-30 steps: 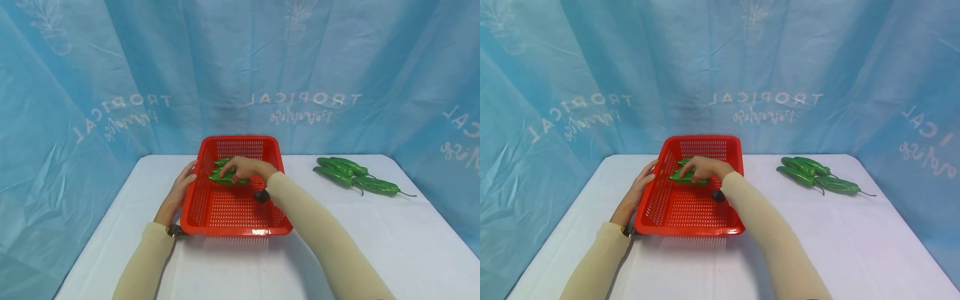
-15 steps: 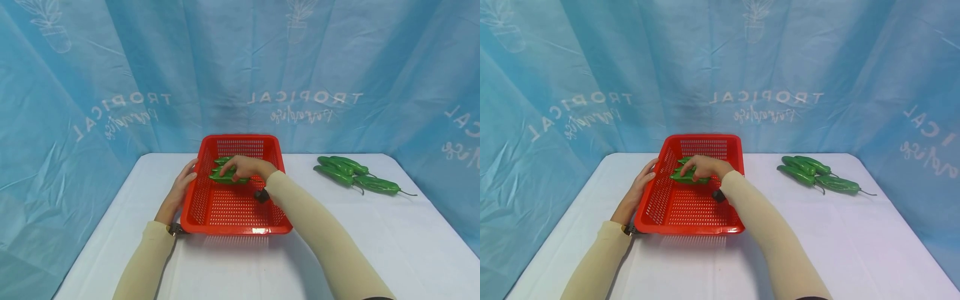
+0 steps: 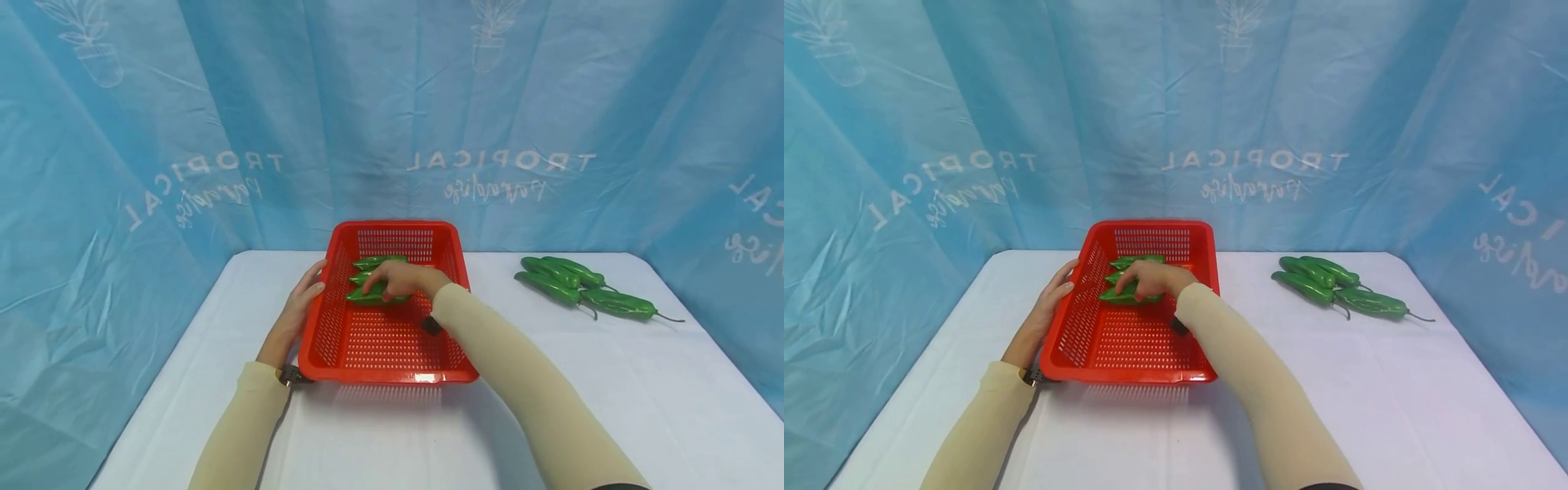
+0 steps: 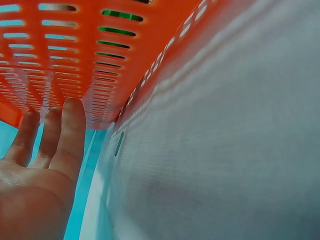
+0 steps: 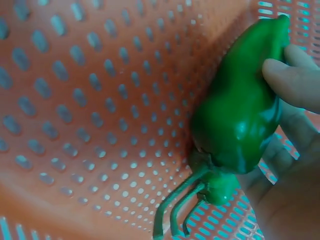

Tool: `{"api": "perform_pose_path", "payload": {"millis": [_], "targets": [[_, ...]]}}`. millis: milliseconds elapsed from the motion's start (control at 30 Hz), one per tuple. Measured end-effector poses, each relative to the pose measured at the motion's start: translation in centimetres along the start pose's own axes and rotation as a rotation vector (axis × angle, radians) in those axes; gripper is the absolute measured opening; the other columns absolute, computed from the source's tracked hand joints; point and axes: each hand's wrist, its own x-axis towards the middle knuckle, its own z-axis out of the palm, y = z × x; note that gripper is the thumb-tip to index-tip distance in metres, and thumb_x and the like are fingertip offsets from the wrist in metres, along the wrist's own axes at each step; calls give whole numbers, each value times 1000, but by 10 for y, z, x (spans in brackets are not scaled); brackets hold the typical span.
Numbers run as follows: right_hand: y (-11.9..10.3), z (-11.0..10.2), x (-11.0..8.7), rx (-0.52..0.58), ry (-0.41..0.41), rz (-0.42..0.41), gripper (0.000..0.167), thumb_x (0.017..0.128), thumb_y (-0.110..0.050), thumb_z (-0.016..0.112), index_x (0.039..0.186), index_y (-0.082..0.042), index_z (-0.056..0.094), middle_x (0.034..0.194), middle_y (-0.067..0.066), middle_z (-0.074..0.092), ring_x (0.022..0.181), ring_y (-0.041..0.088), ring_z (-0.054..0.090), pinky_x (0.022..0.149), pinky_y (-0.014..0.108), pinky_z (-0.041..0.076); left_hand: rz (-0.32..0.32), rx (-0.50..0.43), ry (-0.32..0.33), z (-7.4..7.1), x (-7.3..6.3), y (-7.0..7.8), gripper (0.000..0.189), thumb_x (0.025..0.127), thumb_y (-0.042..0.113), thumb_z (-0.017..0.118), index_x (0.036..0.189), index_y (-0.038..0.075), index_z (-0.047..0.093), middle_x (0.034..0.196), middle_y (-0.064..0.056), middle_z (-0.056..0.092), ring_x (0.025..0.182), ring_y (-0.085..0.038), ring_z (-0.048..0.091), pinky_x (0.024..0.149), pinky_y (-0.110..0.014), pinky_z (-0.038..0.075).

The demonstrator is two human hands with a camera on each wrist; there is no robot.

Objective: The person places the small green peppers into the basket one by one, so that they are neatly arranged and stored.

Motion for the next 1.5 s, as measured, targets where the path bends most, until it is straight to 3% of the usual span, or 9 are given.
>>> {"api": "perform_pose_path", "payload": {"millis": [333, 600, 733, 900, 1033, 1267, 1367, 1500], "targets": [[1, 1, 4, -70, 41, -11, 48, 88, 5, 63, 123, -26, 71, 136, 0, 61, 117, 17, 50, 79, 24, 45, 13, 36, -9, -1, 2, 1, 56, 103, 26, 43, 156, 27, 26, 159, -13, 32, 124, -22, 60, 89, -34, 60], [5, 11, 2, -80, 29, -6, 48, 88, 6, 59, 122, -26, 71, 136, 2, 61, 108, 18, 50, 67, 23, 43, -5, 60, -15, -1, -5, -6, 57, 103, 24, 42, 156, 26, 23, 158, -14, 33, 120, -20, 62, 88, -35, 60], [5, 11, 3, -108, 73, -33, 48, 86, 8, 58, 121, -23, 71, 132, 3, 64, 115, 18, 56, 79, 26, 49, 4, 62, -1, -2, -4, -6, 57, 103, 25, 43, 156, 26, 24, 158, -14, 33, 121, -19, 62, 88, -33, 60], [5, 7, 3, -63, 93, -40, 46, 88, 8, 57, 123, -20, 70, 129, 1, 66, 124, 21, 59, 98, 34, 54, 10, 67, 2, -2, -1, -4, 56, 103, 25, 42, 156, 26, 24, 158, -13, 32, 122, -20, 61, 88, -32, 60], [4, 2, 0, -4, 84, -64, 41, 92, 3, 59, 126, -17, 68, 132, 2, 65, 127, 23, 58, 103, 37, 53, -7, 108, -9, -2, -2, -4, 58, 103, 26, 43, 157, 27, 22, 161, -13, 30, 127, -26, 59, 89, -37, 59], [-2, -25, -21, 127, 166, -172, 37, 95, -10, 60, 131, -17, 64, 137, 6, 62, 124, 25, 60, 103, 41, 53, -30, 87, 13, -1, -2, -1, 58, 102, 26, 45, 156, 29, 25, 159, -11, 32, 125, -23, 59, 89, -37, 60], [-1, -43, -37, 120, 190, -214, 37, 95, -10, 59, 132, -14, 63, 136, 11, 62, 122, 27, 61, 102, 42, 53, -30, 62, 4, -1, -3, 0, 58, 102, 24, 45, 156, 29, 24, 158, -12, 33, 122, -20, 61, 88, -36, 60], [12, -69, -64, 90, 233, -194, 39, 94, -6, 59, 133, -7, 61, 136, 15, 61, 122, 30, 61, 103, 45, 52, -26, 57, -6, 0, -2, 0, 58, 103, 25, 44, 157, 28, 24, 157, -11, 32, 121, -18, 60, 89, -35, 60]]}}
